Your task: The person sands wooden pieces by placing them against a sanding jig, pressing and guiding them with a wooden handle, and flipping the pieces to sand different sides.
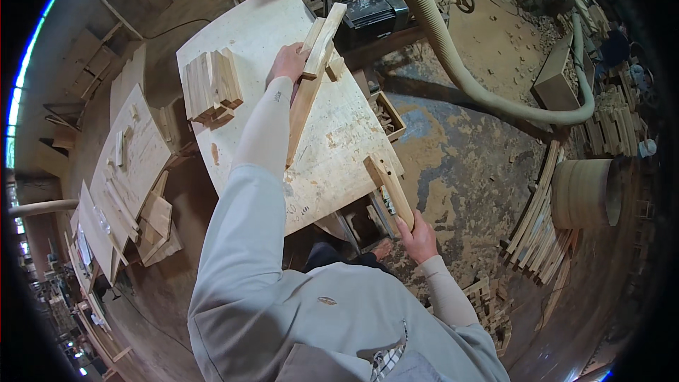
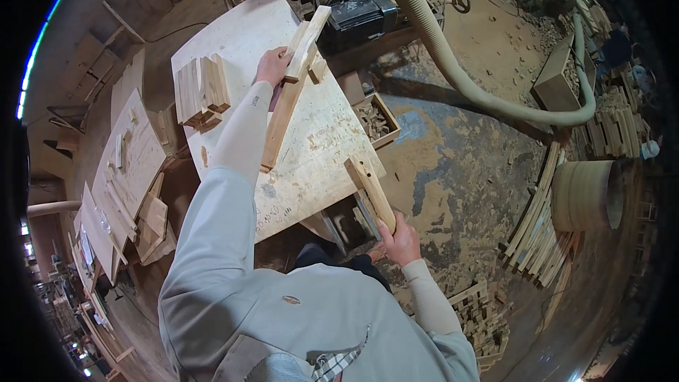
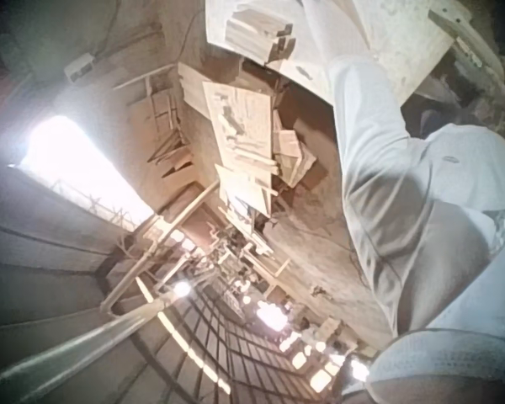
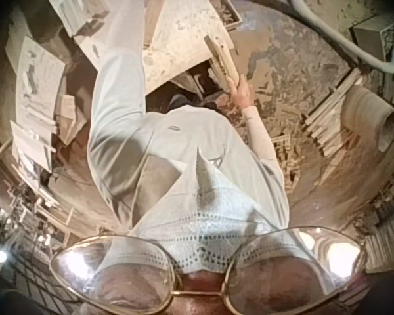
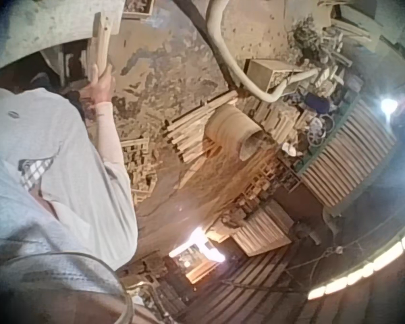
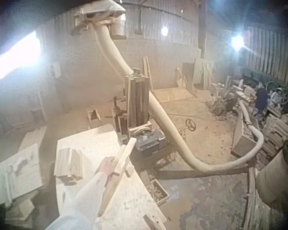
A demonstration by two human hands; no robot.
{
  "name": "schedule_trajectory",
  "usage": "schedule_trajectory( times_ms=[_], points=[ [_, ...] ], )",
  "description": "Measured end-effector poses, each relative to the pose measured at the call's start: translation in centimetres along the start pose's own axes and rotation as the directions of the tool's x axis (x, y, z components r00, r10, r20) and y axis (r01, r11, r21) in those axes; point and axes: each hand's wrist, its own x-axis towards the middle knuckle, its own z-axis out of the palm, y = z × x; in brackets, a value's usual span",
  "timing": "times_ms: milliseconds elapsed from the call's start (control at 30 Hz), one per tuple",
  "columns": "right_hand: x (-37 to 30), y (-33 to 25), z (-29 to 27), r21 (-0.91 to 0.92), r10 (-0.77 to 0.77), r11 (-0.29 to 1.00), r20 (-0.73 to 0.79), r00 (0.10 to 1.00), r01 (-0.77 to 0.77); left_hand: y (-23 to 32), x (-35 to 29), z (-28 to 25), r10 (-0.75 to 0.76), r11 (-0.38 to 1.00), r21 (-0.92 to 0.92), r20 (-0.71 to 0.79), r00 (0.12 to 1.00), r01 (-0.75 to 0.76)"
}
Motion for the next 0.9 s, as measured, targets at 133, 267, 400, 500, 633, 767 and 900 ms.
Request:
schedule_trajectory(
  times_ms=[133,267,400,500,633,767,900],
  points=[
    [0.5,0.7,0.9,-0.028,0.011,1.0,-0.022,1.0,-0.012,0.6,0.1,-0.1,0.015,0.999,-0.04,0.023,1.0,-0.014],
    [0.4,0.9,1.0,-0.016,0.007,1.0,-0.029,1.0,-0.008,0.2,-0.4,-0.3,-0.012,1.0,0.024,0.023,1.0,0.011],
    [0.0,-0.7,0.0,0.037,-0.001,0.999,-0.018,1.0,0.001,0.2,-0.3,-0.1,-0.047,0.996,0.077,0.047,0.998,0.043],
    [0.0,-0.5,-0.2,0.078,-0.005,0.997,-0.021,1.0,0.007,0.2,-0.4,-0.2,-0.042,0.996,0.077,0.04,0.998,0.039],
    [0.1,-0.9,-0.5,0.085,-0.011,0.996,-0.052,0.999,0.015,1.0,-0.6,0.5,-0.05,0.994,0.097,0.015,0.999,0.048],
    [0.1,-1.9,-0.8,0.052,0.042,0.998,-0.015,0.999,-0.041,0.1,0.0,0.5,-0.091,0.99,0.116,0.067,0.994,0.083],
    [0.2,-3.3,-1.8,0.016,0.083,0.996,0.025,0.996,-0.083,-0.7,0.3,0.3,-0.102,0.995,0.014,0.081,0.991,0.101]
  ],
)
